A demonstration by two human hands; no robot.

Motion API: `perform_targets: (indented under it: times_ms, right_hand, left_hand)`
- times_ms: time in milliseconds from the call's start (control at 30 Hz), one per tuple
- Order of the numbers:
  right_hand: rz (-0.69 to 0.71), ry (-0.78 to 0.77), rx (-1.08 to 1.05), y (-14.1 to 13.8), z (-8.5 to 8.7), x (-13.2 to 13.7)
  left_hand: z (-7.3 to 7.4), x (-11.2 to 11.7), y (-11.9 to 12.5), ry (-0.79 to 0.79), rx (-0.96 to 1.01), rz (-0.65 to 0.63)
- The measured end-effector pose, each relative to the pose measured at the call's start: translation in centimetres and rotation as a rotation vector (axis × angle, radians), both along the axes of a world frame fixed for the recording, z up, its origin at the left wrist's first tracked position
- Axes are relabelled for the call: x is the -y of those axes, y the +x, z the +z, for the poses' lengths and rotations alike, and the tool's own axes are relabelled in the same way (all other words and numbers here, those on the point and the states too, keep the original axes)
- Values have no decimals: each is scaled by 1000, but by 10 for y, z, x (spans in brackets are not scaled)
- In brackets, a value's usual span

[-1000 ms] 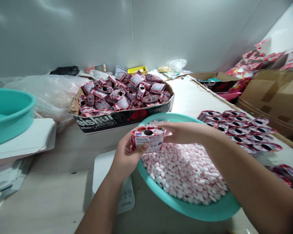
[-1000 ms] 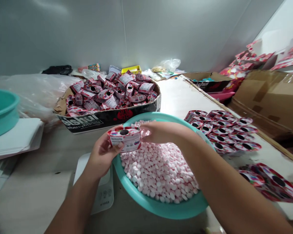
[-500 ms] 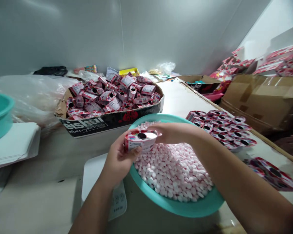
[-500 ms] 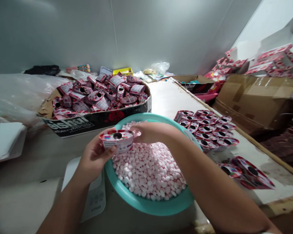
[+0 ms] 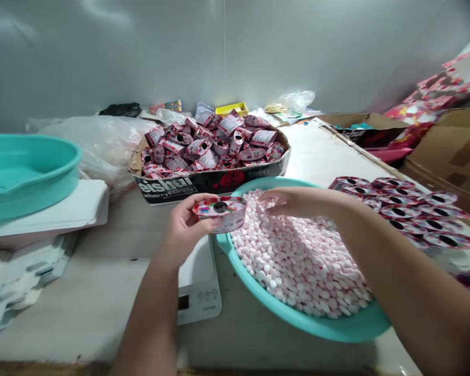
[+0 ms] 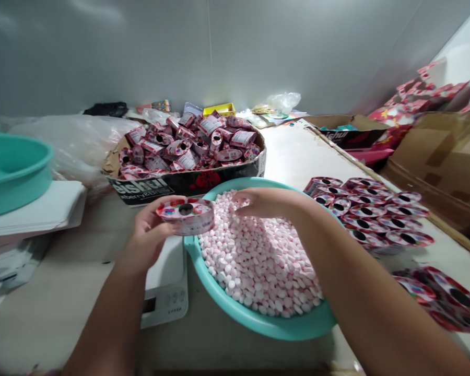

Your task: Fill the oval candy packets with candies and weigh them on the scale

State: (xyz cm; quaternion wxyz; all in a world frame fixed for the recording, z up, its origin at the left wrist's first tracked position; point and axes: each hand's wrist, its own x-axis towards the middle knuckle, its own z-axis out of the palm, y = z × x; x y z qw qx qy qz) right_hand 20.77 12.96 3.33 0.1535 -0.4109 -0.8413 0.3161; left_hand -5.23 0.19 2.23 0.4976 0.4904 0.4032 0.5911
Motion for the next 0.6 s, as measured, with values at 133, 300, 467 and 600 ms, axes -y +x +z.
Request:
perform_targets:
  times_ms: [133,300,467,600]
  right_hand:
    - [10,-125,255,-2,9,1]
    - [14,-175,407,-7,13,-1]
    - [5,-166,446,-6,7,-5]
    - [39,-157,436,-5,0,-10]
  left_hand:
    - [21,14,-38,-84,-410,185]
    - [13,37,-71,-163,-623,234]
    - [-24,53,-90,-383,-626,93]
    - [-31,61,-108,-406,-484,5]
